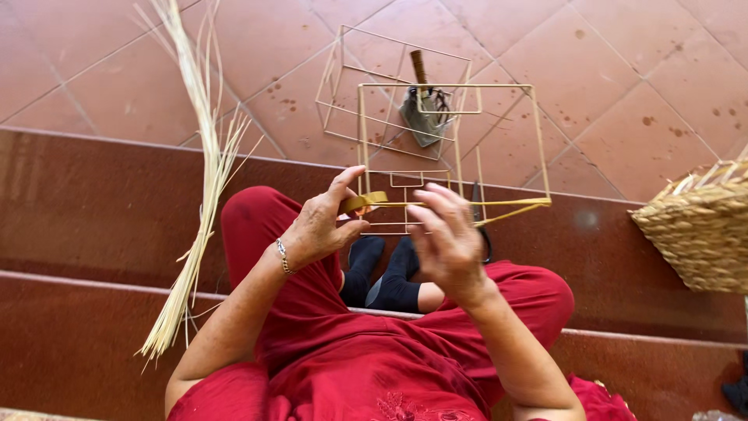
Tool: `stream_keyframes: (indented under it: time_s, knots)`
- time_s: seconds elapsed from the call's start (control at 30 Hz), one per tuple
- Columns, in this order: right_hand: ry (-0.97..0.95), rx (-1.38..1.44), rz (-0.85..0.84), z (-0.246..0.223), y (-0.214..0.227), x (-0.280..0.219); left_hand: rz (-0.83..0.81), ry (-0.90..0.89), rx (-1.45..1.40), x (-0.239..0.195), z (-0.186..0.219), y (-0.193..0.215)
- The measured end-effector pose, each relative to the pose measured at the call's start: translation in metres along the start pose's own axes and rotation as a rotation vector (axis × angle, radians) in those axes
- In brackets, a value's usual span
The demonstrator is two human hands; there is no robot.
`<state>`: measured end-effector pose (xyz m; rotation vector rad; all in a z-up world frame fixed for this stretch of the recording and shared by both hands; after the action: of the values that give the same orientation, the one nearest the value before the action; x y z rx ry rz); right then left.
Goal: The person sits on the floor and weaves thin bamboo strips around a rectangular wire frame to form a basket. They use scissors to trim the strips and continue wrapping them around the frame's edges.
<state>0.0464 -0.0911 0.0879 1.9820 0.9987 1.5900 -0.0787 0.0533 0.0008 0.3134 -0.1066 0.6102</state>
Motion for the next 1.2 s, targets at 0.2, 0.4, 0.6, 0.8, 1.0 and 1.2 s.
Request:
stream_keyframes:
  time_s: [0.2,0.4,0.6,0.8,1.0,1.2]
  knots:
    - [-0.080,0.133,-0.129,-0.011,-0.061,0.024,0.031,0.023,0.037,-0.013,-0.006,0.031]
    - [-0.155,0.037,-0.273,-0.007,-0.083,0.017,0.176,0.160,-0.577,-0.041,-0.030,0.053]
    - [-0.210,-0.047,-0.355,-0.008,-0.090,0.024,0.203,0.227,-0.207,-0.047,-0.053,0.037]
    - [-0.331,-0.034,-0.380,0.009,-0.096,0.027,0.216,0.244,-0.101,-0.035,-0.089,-0.001]
    - [-0.444,0.030,-0.193,0.066,-0.057,0.033,0.021,0.523,-0.760,-0.023,-0.123,-0.030]
    - [-0.699,0.408,0.096,0.171,0.000,0.014,-0.154,0.099,-0.787,0.034,-0.041,-0.032]
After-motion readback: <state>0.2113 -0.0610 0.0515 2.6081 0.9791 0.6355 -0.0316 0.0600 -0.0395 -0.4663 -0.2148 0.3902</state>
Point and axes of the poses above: each hand's wrist, its own x-axis towards the middle knuckle, its own y-axis out of the back of the hand, z = x × y, the point moved 9 cm from there along x, towards the middle knuckle, and after that the axes turned 11 degrees about -x, right-handed, at the moved point
